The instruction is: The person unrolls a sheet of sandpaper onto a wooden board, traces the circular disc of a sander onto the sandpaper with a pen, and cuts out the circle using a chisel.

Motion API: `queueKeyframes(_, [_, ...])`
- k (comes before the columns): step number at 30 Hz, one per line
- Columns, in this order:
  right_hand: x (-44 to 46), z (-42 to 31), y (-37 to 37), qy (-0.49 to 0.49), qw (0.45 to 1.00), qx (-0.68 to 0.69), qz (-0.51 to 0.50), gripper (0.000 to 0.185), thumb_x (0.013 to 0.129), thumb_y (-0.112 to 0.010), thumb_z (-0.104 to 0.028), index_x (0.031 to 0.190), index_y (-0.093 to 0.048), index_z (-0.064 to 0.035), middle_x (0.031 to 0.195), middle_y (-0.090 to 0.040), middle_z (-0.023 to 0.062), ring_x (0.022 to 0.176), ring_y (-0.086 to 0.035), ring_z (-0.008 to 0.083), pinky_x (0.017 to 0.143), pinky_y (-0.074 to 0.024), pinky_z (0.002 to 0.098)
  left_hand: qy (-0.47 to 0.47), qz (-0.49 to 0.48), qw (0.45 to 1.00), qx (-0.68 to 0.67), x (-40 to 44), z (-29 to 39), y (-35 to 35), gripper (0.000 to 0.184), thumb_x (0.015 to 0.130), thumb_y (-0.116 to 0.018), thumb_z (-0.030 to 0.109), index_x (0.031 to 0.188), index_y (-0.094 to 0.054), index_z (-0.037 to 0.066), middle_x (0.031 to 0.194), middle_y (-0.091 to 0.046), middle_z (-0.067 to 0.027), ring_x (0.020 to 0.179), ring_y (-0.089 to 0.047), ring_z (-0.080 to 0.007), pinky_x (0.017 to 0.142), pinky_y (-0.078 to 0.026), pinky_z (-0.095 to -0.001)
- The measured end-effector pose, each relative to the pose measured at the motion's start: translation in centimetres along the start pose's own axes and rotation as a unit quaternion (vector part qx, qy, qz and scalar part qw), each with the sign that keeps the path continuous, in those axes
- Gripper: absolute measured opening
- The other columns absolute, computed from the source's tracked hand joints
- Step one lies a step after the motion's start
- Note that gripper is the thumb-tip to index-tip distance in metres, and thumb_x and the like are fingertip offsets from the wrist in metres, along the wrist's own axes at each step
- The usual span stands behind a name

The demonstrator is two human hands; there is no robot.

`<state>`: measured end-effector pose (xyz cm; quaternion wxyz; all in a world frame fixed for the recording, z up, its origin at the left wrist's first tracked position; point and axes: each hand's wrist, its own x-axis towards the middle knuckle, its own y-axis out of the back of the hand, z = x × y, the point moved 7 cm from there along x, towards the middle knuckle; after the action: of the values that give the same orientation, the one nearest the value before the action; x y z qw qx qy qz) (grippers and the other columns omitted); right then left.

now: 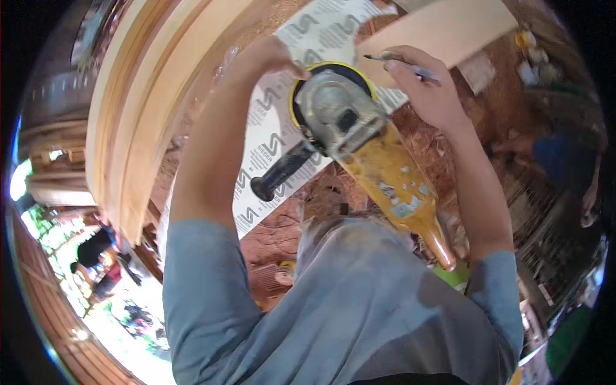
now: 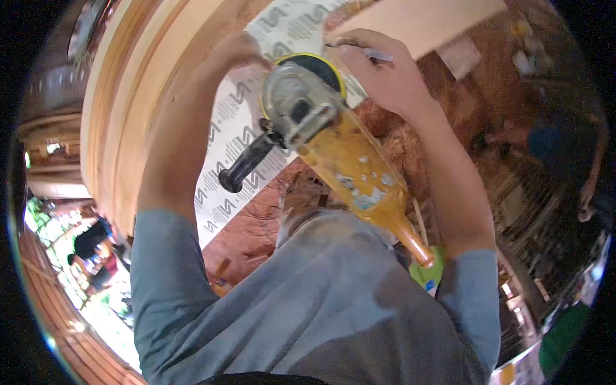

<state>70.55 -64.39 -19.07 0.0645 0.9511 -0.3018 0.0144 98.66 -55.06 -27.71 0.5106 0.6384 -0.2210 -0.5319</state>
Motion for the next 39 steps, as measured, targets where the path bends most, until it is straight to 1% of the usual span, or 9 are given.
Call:
queueKeyframes(4, [4.2,-4.8,-5.3,0.027,0.984,-0.153,-0.084,0.023,0.093,-0.063,-0.019,0.106,-0.066,0.0002,0.095,-0.071,0.0120,0.089,-0.068,0.0165,0.079,-0.0523,0.0308,0.060,-0.024,0.993,-0.097,-0.9,0.3,1.0,0.073,0.053,-0.092,0.052,0.112,-0.076,0.011,0.113,-0.073,-0.0141,0.104,-0.070,-0.0317,0.093,-0.053,-0.0447])
queueKeyframes(7, [6.2,-5.5,-11.2,-0.009,0.961,-0.215,-0.172,0.023,0.092,-0.063,-0.020,0.102,-0.068,-0.0006,0.090,-0.071,0.0161,0.083,-0.071,0.0221,0.077,-0.0532,0.0324,0.054,-0.011,0.993,-0.105,-0.6,0.0,0.7,0.076,0.053,-0.092,0.050,0.116,-0.074,0.011,0.113,-0.073,-0.0119,0.106,-0.070,-0.0284,0.093,-0.054,-0.0408])
queueKeyframes(8, [6.9,-5.3,-12.8,-0.036,0.946,-0.255,-0.194,0.025,0.091,-0.061,-0.022,0.101,-0.070,-0.0009,0.089,-0.072,0.0194,0.083,-0.071,0.0307,0.078,-0.0543,0.0370,0.052,0.021,0.992,-0.114,-3.4,0.5,3.2,0.057,0.066,-0.086,0.045,0.109,-0.075,0.009,0.105,-0.074,-0.0111,0.097,-0.072,-0.0283,0.083,-0.056,-0.0412])
queueKeyframes(12, [8.7,-2.5,-16.5,-0.065,0.911,-0.344,-0.217,0.033,0.091,-0.056,-0.028,0.105,-0.071,-0.0022,0.095,-0.072,0.0218,0.090,-0.069,0.0404,0.084,-0.0539,0.0430,0.061,0.012,0.988,-0.142,-1.2,-0.6,0.6,0.035,0.073,-0.080,0.029,0.103,-0.077,0.009,0.102,-0.075,-0.0130,0.098,-0.072,-0.0241,0.081,-0.058,-0.0379])
queueKeyframes(14, [9.1,-2.6,-17.4,-0.066,0.895,-0.379,-0.227,0.032,0.091,-0.056,-0.028,0.105,-0.071,-0.0025,0.095,-0.071,0.0219,0.090,-0.069,0.0402,0.084,-0.0539,0.0430,0.073,0.074,0.982,-0.157,-1.5,-1.0,0.9,0.035,0.071,-0.078,0.025,0.103,-0.078,0.010,0.106,-0.075,-0.0129,0.103,-0.072,-0.0277,0.084,-0.058,-0.0409])
queueKeyframes(21, [9.3,-3.2,-19.4,-0.062,0.819,-0.523,-0.228,0.028,0.092,-0.057,-0.025,0.103,-0.070,-0.0038,0.089,-0.070,0.0234,0.087,-0.067,0.0423,0.082,-0.0532,0.0485,0.008,0.026,0.983,-0.182,1.6,-0.2,-0.8,0.036,0.074,-0.075,0.027,0.106,-0.078,0.012,0.112,-0.074,-0.0140,0.105,-0.071,-0.0281,0.084,-0.057,-0.0437])
queueKeyframes(30, [8.9,-2.5,-20.7,-0.009,0.800,-0.555,-0.229,0.024,0.091,-0.058,-0.023,0.097,-0.068,-0.0019,0.082,-0.068,0.0237,0.080,-0.066,0.0432,0.076,-0.0528,0.0508,0.058,0.087,0.971,-0.217,0.8,-0.6,-0.7,0.035,0.080,-0.070,0.028,0.111,-0.076,0.012,0.116,-0.072,-0.0125,0.109,-0.068,-0.0285,0.085,-0.052,-0.0475])
queueKeyframes(35, [7.3,-2.8,-21.5,-0.017,0.818,-0.522,-0.240,0.024,0.091,-0.058,-0.023,0.095,-0.067,-0.0011,0.080,-0.067,0.0248,0.079,-0.066,0.0432,0.075,-0.0528,0.0509,0.013,0.012,0.979,-0.206,-1.8,-0.8,1.1,0.045,0.075,-0.078,0.034,0.113,-0.075,0.012,0.119,-0.071,-0.0129,0.114,-0.065,-0.0289,0.087,-0.051,-0.0481])
queueKeyframes(39, [7.8,-3.0,-20.9,0.007,0.833,-0.517,-0.198,0.023,0.091,-0.059,-0.022,0.095,-0.068,-0.0015,0.078,-0.067,0.0248,0.077,-0.066,0.0425,0.075,-0.0529,0.0507,0.039,0.051,0.971,-0.230,-0.3,-0.6,0.0,0.053,0.069,-0.085,0.036,0.115,-0.075,0.012,0.120,-0.070,-0.0130,0.115,-0.065,-0.0282,0.088,-0.051,-0.0474])
